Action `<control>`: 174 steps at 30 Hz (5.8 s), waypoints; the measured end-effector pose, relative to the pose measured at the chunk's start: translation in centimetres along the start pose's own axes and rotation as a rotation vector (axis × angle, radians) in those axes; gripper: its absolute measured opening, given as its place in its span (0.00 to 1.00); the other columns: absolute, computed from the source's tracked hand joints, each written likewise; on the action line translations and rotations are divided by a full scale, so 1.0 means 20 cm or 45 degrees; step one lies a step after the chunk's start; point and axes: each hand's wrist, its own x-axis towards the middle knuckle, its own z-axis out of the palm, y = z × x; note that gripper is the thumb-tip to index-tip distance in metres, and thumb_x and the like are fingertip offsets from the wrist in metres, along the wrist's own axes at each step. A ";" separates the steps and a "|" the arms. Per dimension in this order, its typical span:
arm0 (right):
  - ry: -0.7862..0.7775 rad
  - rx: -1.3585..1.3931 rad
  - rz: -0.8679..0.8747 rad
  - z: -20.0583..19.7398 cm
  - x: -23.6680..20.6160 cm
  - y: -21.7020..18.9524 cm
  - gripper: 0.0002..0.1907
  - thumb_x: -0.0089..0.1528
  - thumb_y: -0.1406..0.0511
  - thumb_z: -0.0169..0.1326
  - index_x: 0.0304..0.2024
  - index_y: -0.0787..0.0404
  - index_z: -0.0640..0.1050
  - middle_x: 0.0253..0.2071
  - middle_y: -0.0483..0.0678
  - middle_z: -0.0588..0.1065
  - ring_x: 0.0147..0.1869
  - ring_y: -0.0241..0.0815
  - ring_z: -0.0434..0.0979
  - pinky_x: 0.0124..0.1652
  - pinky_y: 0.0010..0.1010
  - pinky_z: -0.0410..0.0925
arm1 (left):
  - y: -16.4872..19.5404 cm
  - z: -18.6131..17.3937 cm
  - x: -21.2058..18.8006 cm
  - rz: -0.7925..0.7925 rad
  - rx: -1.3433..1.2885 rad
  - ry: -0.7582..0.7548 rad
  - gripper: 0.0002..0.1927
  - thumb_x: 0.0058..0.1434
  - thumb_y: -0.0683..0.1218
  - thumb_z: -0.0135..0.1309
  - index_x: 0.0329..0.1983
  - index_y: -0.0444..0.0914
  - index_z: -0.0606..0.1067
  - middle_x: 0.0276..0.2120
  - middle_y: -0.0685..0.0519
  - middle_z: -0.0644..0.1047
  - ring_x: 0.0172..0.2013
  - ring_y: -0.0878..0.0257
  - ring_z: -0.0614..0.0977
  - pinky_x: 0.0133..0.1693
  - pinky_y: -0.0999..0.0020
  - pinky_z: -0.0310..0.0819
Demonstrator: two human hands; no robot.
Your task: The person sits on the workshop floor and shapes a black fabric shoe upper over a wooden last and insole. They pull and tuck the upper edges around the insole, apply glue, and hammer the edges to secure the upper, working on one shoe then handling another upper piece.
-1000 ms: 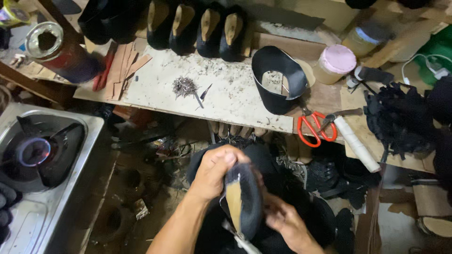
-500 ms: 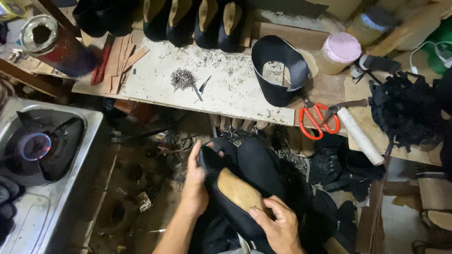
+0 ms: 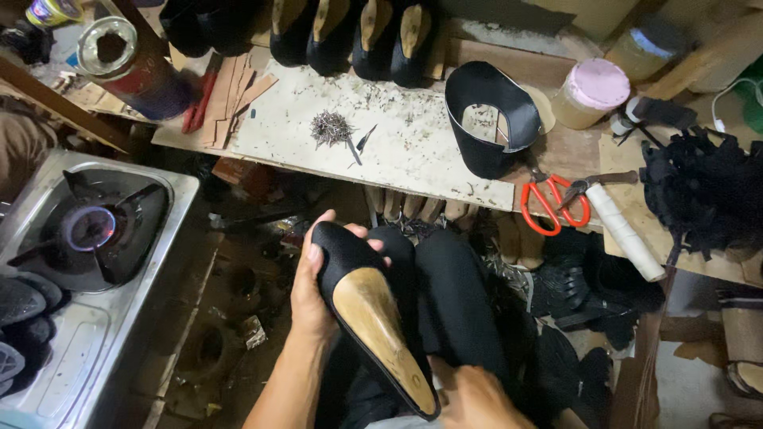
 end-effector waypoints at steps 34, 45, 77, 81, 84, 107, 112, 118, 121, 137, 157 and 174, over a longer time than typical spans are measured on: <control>0.905 0.311 -1.338 -0.31 -0.23 -0.13 0.53 0.60 0.51 0.67 0.78 0.56 0.53 0.70 0.63 0.66 0.72 0.61 0.72 0.70 0.50 0.65 | -0.21 -0.01 -0.32 -0.493 0.690 -0.398 0.48 0.63 0.67 0.49 0.78 0.39 0.49 0.77 0.41 0.55 0.76 0.50 0.55 0.72 0.56 0.49; 0.456 0.646 -0.705 -0.40 -0.17 -0.24 0.41 0.57 0.58 0.59 0.69 0.69 0.64 0.66 0.61 0.70 0.70 0.52 0.72 0.64 0.38 0.64 | 0.06 0.21 -0.29 -0.206 1.468 -0.694 0.49 0.50 0.51 0.70 0.73 0.35 0.62 0.66 0.42 0.69 0.67 0.48 0.74 0.66 0.59 0.66; 0.633 0.719 -0.824 -0.36 -0.11 -0.27 0.26 0.52 0.68 0.65 0.53 0.64 0.79 0.51 0.53 0.76 0.56 0.46 0.78 0.56 0.32 0.69 | 0.04 0.26 -0.23 -0.172 1.507 -0.601 0.41 0.42 0.43 0.67 0.63 0.32 0.69 0.52 0.43 0.68 0.57 0.49 0.73 0.59 0.62 0.67; 0.697 0.701 -0.781 -0.33 -0.10 -0.29 0.24 0.51 0.69 0.66 0.51 0.63 0.80 0.48 0.52 0.76 0.53 0.45 0.79 0.54 0.31 0.70 | 0.02 0.22 -0.24 -0.138 1.467 -0.589 0.40 0.43 0.43 0.67 0.63 0.33 0.70 0.52 0.43 0.68 0.56 0.49 0.74 0.59 0.62 0.68; 0.733 0.651 -0.800 -0.34 -0.08 -0.28 0.24 0.54 0.67 0.65 0.53 0.66 0.79 0.50 0.53 0.76 0.55 0.46 0.78 0.54 0.33 0.70 | 0.00 0.19 -0.23 -0.089 1.488 -0.602 0.41 0.44 0.43 0.68 0.64 0.33 0.69 0.57 0.41 0.66 0.61 0.46 0.71 0.62 0.60 0.65; 1.160 0.360 -0.181 0.01 -0.46 0.28 0.20 0.56 0.61 0.57 0.47 0.67 0.77 0.38 0.58 0.81 0.42 0.48 0.85 0.44 0.38 0.74 | -0.06 0.13 -0.12 -0.086 1.684 -0.500 0.32 0.55 0.50 0.63 0.59 0.32 0.69 0.57 0.42 0.74 0.60 0.45 0.75 0.59 0.57 0.67; 0.738 0.734 -0.010 -0.11 -0.45 0.24 0.26 0.62 0.63 0.54 0.61 0.65 0.71 0.32 0.56 0.71 0.37 0.50 0.73 0.42 0.45 0.68 | -0.04 0.16 -0.13 -0.109 1.638 -0.670 0.34 0.57 0.51 0.62 0.63 0.31 0.65 0.60 0.40 0.69 0.62 0.44 0.73 0.60 0.57 0.66; -0.117 1.114 -0.234 -0.32 -0.38 0.11 0.17 0.64 0.64 0.52 0.47 0.73 0.75 0.36 0.46 0.76 0.41 0.39 0.80 0.41 0.36 0.79 | -0.07 0.25 -0.18 -0.018 1.727 -0.689 0.34 0.53 0.48 0.61 0.63 0.33 0.67 0.61 0.39 0.69 0.61 0.41 0.73 0.59 0.56 0.67; -0.218 0.993 -0.174 -0.41 -0.35 0.02 0.28 0.60 0.63 0.50 0.65 0.52 0.68 0.49 0.39 0.80 0.43 0.33 0.82 0.41 0.29 0.79 | -0.09 0.30 -0.21 0.007 1.832 -0.661 0.35 0.51 0.47 0.61 0.63 0.34 0.68 0.61 0.39 0.69 0.61 0.40 0.72 0.58 0.53 0.68; 0.392 0.716 -0.131 -0.28 -0.27 -0.19 0.10 0.64 0.60 0.50 0.39 0.60 0.74 0.17 0.44 0.70 0.19 0.33 0.71 0.22 0.28 0.67 | -0.14 0.21 -0.19 0.156 1.818 -0.619 0.28 0.60 0.48 0.50 0.63 0.34 0.67 0.61 0.37 0.71 0.59 0.39 0.74 0.58 0.51 0.69; 0.630 -0.366 -0.630 -0.98 0.61 -0.45 0.11 0.59 0.65 0.49 0.39 0.65 0.76 0.36 0.64 0.77 0.44 0.69 0.77 0.45 0.57 0.68 | -0.08 0.10 -0.16 -0.019 1.596 -0.565 0.30 0.62 0.51 0.55 0.63 0.33 0.67 0.62 0.39 0.71 0.62 0.42 0.74 0.61 0.56 0.67; -0.395 0.686 -0.141 -0.66 -0.15 -0.26 0.15 0.63 0.62 0.50 0.46 0.63 0.80 0.37 0.49 0.83 0.40 0.37 0.83 0.41 0.31 0.76 | -0.03 0.14 -0.19 0.005 1.709 -0.337 0.30 0.53 0.47 0.61 0.59 0.35 0.71 0.59 0.42 0.73 0.57 0.42 0.76 0.55 0.55 0.71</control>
